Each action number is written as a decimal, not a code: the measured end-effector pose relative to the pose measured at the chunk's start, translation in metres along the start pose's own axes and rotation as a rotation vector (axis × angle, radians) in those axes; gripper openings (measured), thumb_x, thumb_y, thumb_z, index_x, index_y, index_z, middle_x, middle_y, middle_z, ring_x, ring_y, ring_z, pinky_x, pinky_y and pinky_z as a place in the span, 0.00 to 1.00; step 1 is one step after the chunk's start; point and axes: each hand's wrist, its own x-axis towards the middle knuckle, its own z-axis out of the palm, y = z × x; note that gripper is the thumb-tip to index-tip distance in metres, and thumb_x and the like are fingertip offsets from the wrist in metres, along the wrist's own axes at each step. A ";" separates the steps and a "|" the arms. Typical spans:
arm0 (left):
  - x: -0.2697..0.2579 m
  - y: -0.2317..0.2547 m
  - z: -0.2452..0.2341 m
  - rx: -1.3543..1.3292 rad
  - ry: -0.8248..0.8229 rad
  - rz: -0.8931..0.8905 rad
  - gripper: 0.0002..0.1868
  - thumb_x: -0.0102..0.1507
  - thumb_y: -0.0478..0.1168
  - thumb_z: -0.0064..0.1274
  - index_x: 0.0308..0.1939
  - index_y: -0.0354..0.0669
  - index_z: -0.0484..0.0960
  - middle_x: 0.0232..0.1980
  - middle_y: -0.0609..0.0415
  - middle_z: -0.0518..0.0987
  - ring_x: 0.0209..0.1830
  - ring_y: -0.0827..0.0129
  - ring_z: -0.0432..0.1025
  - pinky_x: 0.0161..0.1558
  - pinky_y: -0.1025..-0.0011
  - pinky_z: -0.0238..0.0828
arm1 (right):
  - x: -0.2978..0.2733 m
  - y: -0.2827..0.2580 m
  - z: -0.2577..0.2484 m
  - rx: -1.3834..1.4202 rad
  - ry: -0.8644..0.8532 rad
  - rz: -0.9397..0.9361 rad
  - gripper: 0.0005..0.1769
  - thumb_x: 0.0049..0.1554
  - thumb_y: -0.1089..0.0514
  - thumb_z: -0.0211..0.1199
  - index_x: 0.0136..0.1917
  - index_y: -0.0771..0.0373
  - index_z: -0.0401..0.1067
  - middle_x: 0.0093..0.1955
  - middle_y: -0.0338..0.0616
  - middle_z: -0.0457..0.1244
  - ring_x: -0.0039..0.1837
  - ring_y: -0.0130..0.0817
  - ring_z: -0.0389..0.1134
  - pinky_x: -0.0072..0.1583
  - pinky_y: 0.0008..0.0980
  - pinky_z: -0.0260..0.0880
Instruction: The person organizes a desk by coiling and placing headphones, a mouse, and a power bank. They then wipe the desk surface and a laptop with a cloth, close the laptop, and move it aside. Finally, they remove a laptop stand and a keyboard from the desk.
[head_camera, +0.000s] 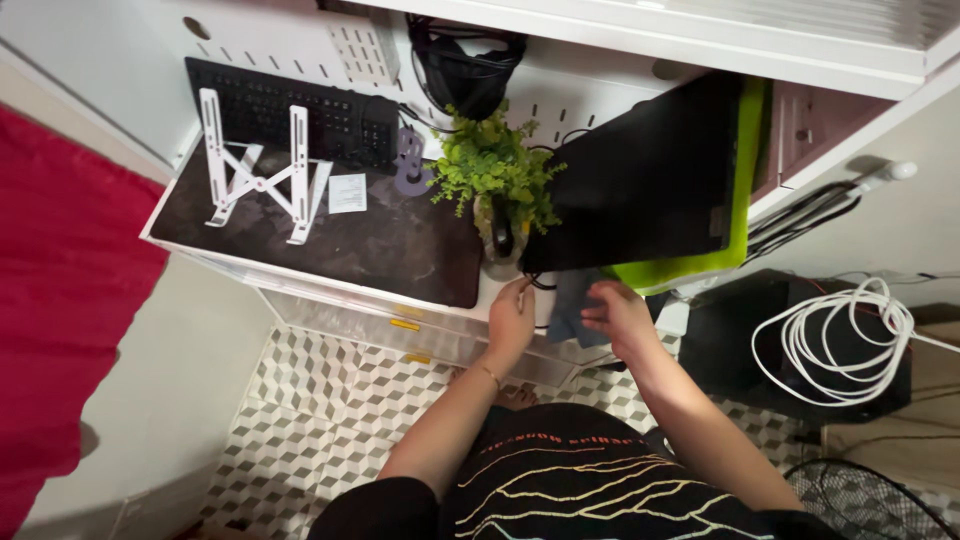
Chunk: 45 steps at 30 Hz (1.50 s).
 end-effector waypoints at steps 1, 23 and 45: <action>-0.002 0.002 -0.007 -0.040 0.012 -0.020 0.17 0.69 0.42 0.47 0.53 0.33 0.82 0.51 0.38 0.82 0.50 0.48 0.78 0.52 0.60 0.73 | 0.000 0.001 0.002 -0.006 -0.029 0.038 0.21 0.60 0.55 0.54 0.63 0.67 0.68 0.54 0.46 0.68 0.44 0.39 0.70 0.46 0.38 0.75; -0.024 -0.109 -0.140 -0.432 0.586 -0.264 0.15 0.74 0.42 0.46 0.44 0.35 0.83 0.40 0.58 0.83 0.40 0.77 0.72 0.47 0.76 0.70 | 0.005 0.010 0.151 -0.090 -0.608 0.168 0.13 0.63 0.61 0.54 0.58 0.70 0.71 0.48 0.52 0.70 0.45 0.36 0.71 0.48 0.38 0.74; 0.130 -0.220 -0.247 -0.620 0.318 -0.749 0.19 0.65 0.45 0.54 0.58 0.42 0.82 0.45 0.61 0.83 0.38 0.75 0.76 0.39 0.76 0.70 | 0.145 0.040 0.344 0.018 -0.564 0.346 0.27 0.62 0.50 0.53 0.71 0.63 0.66 0.73 0.48 0.61 0.60 0.49 0.68 0.62 0.48 0.69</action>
